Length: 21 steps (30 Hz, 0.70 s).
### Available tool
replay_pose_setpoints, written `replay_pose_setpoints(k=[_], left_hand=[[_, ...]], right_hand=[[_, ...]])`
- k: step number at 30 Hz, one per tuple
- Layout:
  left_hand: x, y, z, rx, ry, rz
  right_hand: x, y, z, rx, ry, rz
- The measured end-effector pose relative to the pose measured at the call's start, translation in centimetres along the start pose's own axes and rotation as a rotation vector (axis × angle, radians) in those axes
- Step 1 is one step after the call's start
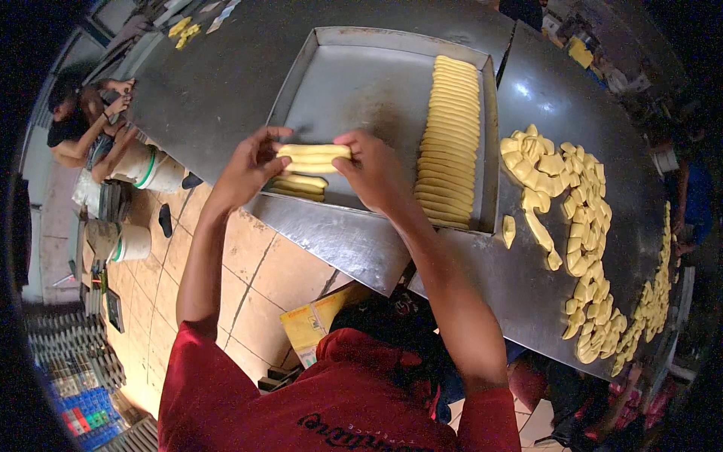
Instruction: The person shapes pieces of dough into elongated rolls by hand and arranges them in rows on a baking tray.
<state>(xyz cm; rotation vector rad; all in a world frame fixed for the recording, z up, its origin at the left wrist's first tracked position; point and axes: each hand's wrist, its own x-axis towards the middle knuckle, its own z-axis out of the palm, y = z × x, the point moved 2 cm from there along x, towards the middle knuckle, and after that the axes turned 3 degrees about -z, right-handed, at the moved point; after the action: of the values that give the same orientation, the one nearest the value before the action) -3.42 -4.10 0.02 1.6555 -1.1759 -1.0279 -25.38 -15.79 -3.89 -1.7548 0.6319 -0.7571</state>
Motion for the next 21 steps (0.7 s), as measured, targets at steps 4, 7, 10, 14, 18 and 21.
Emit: replay_pose_setpoints(k=[4, 7, 10, 14, 18, 21], left_hand=[[1.7, -1.5, -1.0, 0.673, 0.049, 0.062], [2.3, -1.0, 0.2, 0.760, 0.044, -0.041], [2.6, -3.0, -0.1, 0.840, 0.026, -0.086], [2.6, -3.0, -0.3, 0.920, -0.061, -0.109], [2.8, -5.2, 0.1, 1.086, 0.017, 0.029], [2.3, -6.1, 0.7, 1.128, 0.158, 0.273]], right_hand=[[3.4, 2.6, 3.2, -0.060, -0.119, 0.155], [3.0, 3.6, 3.3, -0.087, -0.132, 0.182], [2.7, 3.1, 3.5, -0.049, -0.195, 0.203], [2.2, 3.1, 3.2, -0.061, -0.269, 0.189], [1.8, 2.3, 3.2, -0.151, -0.266, 0.117], [1.1, 1.7, 3.4, -0.606, -0.097, -0.127]])
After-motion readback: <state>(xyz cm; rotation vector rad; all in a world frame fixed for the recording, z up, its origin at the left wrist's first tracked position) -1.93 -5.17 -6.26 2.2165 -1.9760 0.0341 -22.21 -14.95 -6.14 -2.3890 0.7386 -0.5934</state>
